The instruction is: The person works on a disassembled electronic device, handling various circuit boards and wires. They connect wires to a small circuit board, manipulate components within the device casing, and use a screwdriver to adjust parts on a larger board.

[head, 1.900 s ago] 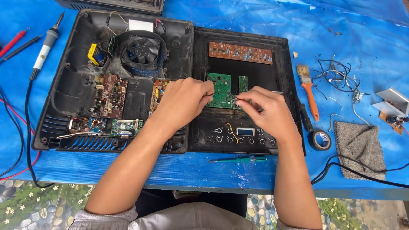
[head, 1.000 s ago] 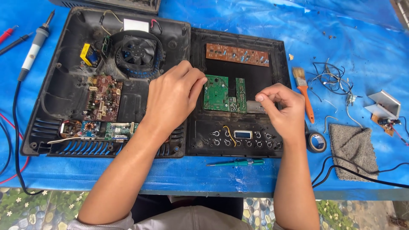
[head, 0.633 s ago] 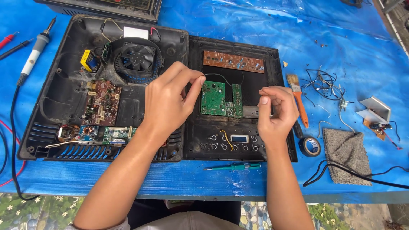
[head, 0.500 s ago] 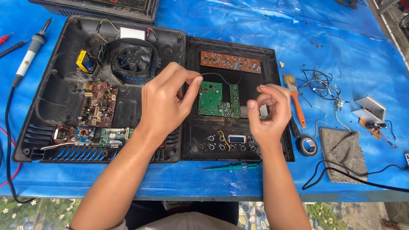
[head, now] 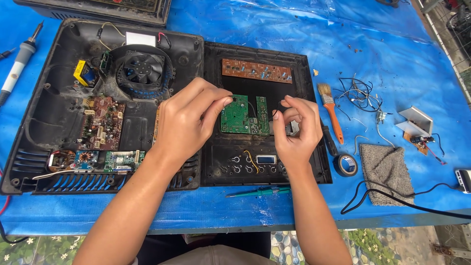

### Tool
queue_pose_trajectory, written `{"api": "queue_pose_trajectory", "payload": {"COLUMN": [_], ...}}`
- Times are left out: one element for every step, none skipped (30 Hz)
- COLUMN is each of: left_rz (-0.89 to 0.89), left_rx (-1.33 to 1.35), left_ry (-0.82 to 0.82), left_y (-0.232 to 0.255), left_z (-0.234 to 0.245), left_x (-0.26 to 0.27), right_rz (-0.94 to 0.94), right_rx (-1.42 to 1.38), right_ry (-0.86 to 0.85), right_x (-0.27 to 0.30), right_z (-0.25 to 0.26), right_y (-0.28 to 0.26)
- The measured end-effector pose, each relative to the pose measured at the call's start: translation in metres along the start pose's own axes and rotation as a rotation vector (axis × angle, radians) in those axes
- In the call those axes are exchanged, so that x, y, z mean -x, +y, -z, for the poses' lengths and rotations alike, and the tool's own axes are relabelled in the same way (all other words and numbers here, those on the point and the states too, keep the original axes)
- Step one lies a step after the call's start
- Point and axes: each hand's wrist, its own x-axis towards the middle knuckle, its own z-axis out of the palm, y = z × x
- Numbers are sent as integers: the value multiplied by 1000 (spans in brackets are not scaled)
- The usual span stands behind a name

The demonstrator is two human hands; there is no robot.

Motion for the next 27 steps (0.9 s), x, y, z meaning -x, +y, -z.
{"api": "queue_pose_trajectory", "payload": {"left_rz": [-1, -1, -1, -4, -5, -8, -13, -16, -18, -34, -30, -25, -41, -35, -29, -37, -47, -55, -60, -68, -76, -79, -77, -73, -74, -74, -75], "left_rx": [1, 3, 5, 3, -2, -3, -1, -21, -41, -30, -39, -51, -43, -68, -94, -96, -116, -134, -133, -141, -149, -148, -152, -158, -158, -163, -168], "left_ry": [0, -7, -14, -16, -17, -14, -14, -18, -23, -16, -24, -31, -24, -34, -43, -42, -56, -72, -72, -81, -89, -89, -90, -92, -92, -95, -99], "left_y": [0, 1, 1, 2, 2, 3, 3, 4, 4, 4, 4, 3, 3, 3, 2, 1, 1, 0, 0, 1, 1, 1, 1, 1, 1, 1, 0], "left_z": [-1, -1, -1, 0, 0, -1, 1, 1, 1, 1, 1, 2, -1, -1, -1, -1, -1, -2, -1, -2, -2, -2, -2, -2, -2, -1, -1], "left_x": [0, 0, 0, 0, 0, 0, 0, 0, -2, -1, -1, 0, -2, -1, 0, 0, 0, 1, 0, 0, 0, 0, 0, 0, 0, 0, 0], "right_rz": [1, -17, -34, -35, -31, -24, -21, -17, -13, -1, -16, -31, -19, -24, -30, -25, -42, -62, -61, -67, -72, -71, -75, -78, -78, -87, -97], "right_rx": [1, -7, -15, -15, -14, -8, -5, 6, 17, 31, 34, 33, 44, 43, 41, 42, 20, -1, 1, 1, 1, 3, 0, -6, -6, -10, -13], "right_ry": [1, -7, -15, -11, -2, 6, 9, 30, 51, 60, 83, 107, 117, 79, 41, 47, 32, 15, 19, 7, -4, -2, -14, -28, -27, -29, -31], "right_x": [0, 0, 0, 0, -1, -2, -1, -1, -2, -1, 0, 1, -3, -6, -8, -7, -6, -3, -3, -2, -1, 0, 0, 2, 2, 2, 2], "right_z": [0, -1, -2, -3, -4, -3, -5, -5, -5, -6, -6, -8, -6, -7, -8, -10, -11, -12, -13, -13, -13, -13, -13, -14, -14, -14, -14], "right_y": [0, 0, 0, -2, -3, -4, -5, -5, -5, -5, -5, -5, -8, -12, -16, -14, -13, -11, -11, -11, -11, -10, -9, -9, -9, -8, -8]}}
